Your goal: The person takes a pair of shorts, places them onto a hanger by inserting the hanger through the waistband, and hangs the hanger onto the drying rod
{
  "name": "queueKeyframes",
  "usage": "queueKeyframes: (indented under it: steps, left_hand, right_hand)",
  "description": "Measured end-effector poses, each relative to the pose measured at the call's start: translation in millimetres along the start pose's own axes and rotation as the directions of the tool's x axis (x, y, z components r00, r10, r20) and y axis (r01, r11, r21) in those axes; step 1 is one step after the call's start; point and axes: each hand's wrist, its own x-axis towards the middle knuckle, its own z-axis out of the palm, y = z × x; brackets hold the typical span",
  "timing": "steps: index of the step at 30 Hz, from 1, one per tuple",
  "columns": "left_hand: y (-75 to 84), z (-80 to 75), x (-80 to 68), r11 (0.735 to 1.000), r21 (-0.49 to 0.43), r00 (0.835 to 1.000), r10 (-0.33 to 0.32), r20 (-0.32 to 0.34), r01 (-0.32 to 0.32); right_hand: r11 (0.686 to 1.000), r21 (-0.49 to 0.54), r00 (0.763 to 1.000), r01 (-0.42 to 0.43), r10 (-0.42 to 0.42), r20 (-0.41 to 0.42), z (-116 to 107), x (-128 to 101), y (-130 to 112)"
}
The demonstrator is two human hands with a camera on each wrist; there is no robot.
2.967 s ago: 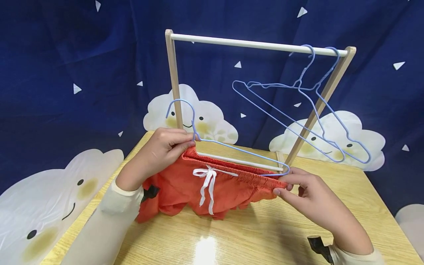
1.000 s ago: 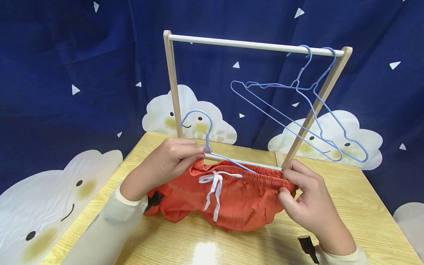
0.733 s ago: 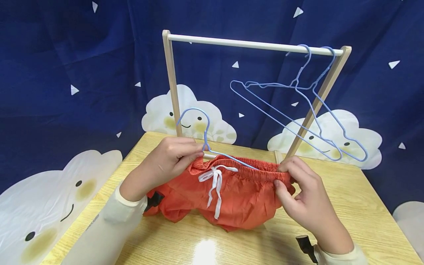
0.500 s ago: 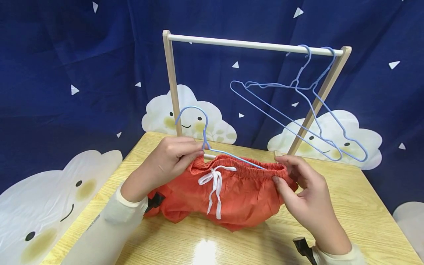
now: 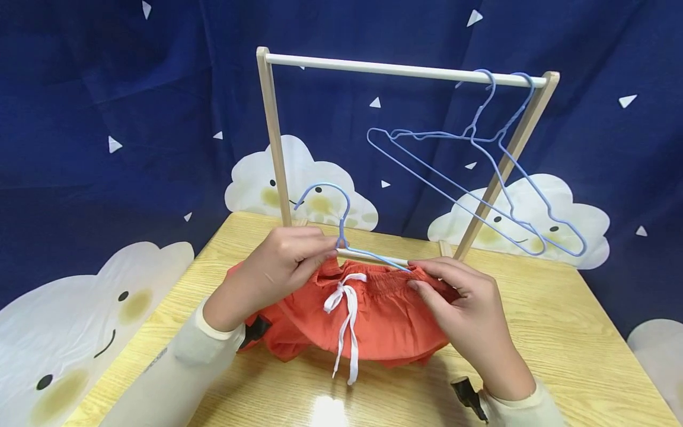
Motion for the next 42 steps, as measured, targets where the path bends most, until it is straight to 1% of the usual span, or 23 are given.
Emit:
queueKeyframes:
  steps: [5,10,16,25,29,33,37,39,42]
  left_hand:
    - [1.6,2.1,-0.3,1.000,0.015,1.000,-0.003,0.008,0.003]
    - [4.8,4.6,0.0,1.000,0.019,1.000,-0.012,0.025,0.012]
    - [8.6,10.9,-0.4,0.999,0.034,0.998,-0.018,0.067,0.016]
    - [11.5,14.8,0.5,0.999,0.040,0.996,-0.028,0.088,0.024]
    - [11.7,14.8,0.9,0.999,0.035,0.995,-0.036,0.092,0.033]
    - [11.5,13.7,0.9,0.998,0.023,0.994,-0.054,0.090,0.052]
    - [10.6,11.4,0.4,0.997,0.032,0.994,-0.076,0.081,0.073]
    - [9.8,9.8,0.0,0.996,0.044,0.994,-0.083,0.072,0.080]
    - [7.6,7.5,-0.4,0.995,0.057,0.995,-0.089,0.054,0.086]
  right_hand:
    - [1.000,-0.004,1.000,0.008,-0.008,0.012,6,3,-2]
    - [1.000,0.026,0.999,0.007,-0.007,0.035,12,4,-5]
    - [0.996,0.041,0.996,0.083,-0.085,0.027,23,7,-8]
    - [0.993,0.034,0.993,0.113,-0.113,0.014,30,8,-12]
    - [0.993,0.028,0.993,0.118,-0.118,0.005,30,8,-10]
    - [0.989,0.031,0.989,0.145,-0.145,-0.008,30,8,-9]
    - [0.986,0.025,0.986,0.165,-0.165,-0.034,28,9,-10]
    - [0.988,0.011,0.987,0.154,-0.154,-0.045,26,8,-11]
    - [0.993,-0.015,0.992,0.114,-0.115,-0.052,22,9,-11]
